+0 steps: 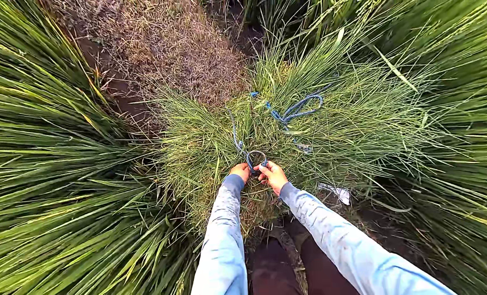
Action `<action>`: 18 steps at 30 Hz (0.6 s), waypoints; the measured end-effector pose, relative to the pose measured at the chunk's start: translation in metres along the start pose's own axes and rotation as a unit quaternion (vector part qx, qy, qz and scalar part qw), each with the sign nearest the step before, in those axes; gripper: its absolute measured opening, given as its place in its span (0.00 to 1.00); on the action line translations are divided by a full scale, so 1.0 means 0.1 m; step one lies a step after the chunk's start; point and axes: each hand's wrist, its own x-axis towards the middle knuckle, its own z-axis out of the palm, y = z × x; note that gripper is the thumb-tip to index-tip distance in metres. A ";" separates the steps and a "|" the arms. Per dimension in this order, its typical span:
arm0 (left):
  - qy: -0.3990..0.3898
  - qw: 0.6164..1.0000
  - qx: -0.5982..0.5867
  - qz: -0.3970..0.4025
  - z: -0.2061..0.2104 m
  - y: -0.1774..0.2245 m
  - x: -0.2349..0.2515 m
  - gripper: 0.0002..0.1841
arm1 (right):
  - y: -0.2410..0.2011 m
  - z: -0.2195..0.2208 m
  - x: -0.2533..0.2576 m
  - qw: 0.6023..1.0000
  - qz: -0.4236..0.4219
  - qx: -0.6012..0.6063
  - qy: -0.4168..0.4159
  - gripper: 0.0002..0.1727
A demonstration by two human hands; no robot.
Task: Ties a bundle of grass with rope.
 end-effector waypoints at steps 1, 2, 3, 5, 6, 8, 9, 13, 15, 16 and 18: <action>0.003 1.000 0.011 -0.003 0.00 0.00 0.01 0.19 | -0.02 -0.02 0.02 0.999 -0.023 -0.044 -0.012 0.11; 0.005 1.000 0.021 -0.008 0.00 0.01 0.01 0.19 | -0.05 -0.04 0.05 0.995 -0.045 -0.088 -0.023 0.11; 0.005 1.000 0.026 -0.012 0.01 0.02 0.01 0.20 | -0.07 -0.06 0.07 0.989 -0.064 -0.127 -0.032 0.11; 0.011 0.999 0.027 -0.015 0.02 0.02 0.01 0.21 | -0.10 -0.07 0.11 0.982 -0.085 -0.165 -0.039 0.11; 0.014 0.999 0.026 -0.014 0.03 0.02 0.01 0.21 | -0.10 -0.07 0.11 0.981 -0.090 -0.168 -0.037 0.11; 0.017 0.999 0.025 -0.009 0.03 0.03 0.00 0.21 | -0.07 -0.07 0.10 0.982 -0.097 -0.157 -0.032 0.10; 0.019 0.999 0.025 -0.007 0.03 0.03 0.00 0.21 | -0.05 -0.06 0.09 0.984 -0.101 -0.147 -0.029 0.10; 0.016 1.000 0.024 -0.003 0.04 0.03 -0.01 0.20 | 0.01 -0.06 0.01 0.986 -0.117 -0.114 -0.015 0.08; 0.018 1.000 0.023 -0.001 0.04 0.04 -0.01 0.20 | 0.00 -0.06 -0.02 0.988 -0.112 -0.106 -0.009 0.08; 0.021 1.000 0.020 -0.001 0.04 0.04 -0.02 0.20 | -0.01 -0.06 -0.02 0.989 -0.106 -0.101 -0.009 0.09; 0.023 0.999 0.022 -0.002 0.04 0.04 -0.02 0.21 | -0.05 -0.06 0.02 0.992 -0.084 -0.096 -0.016 0.09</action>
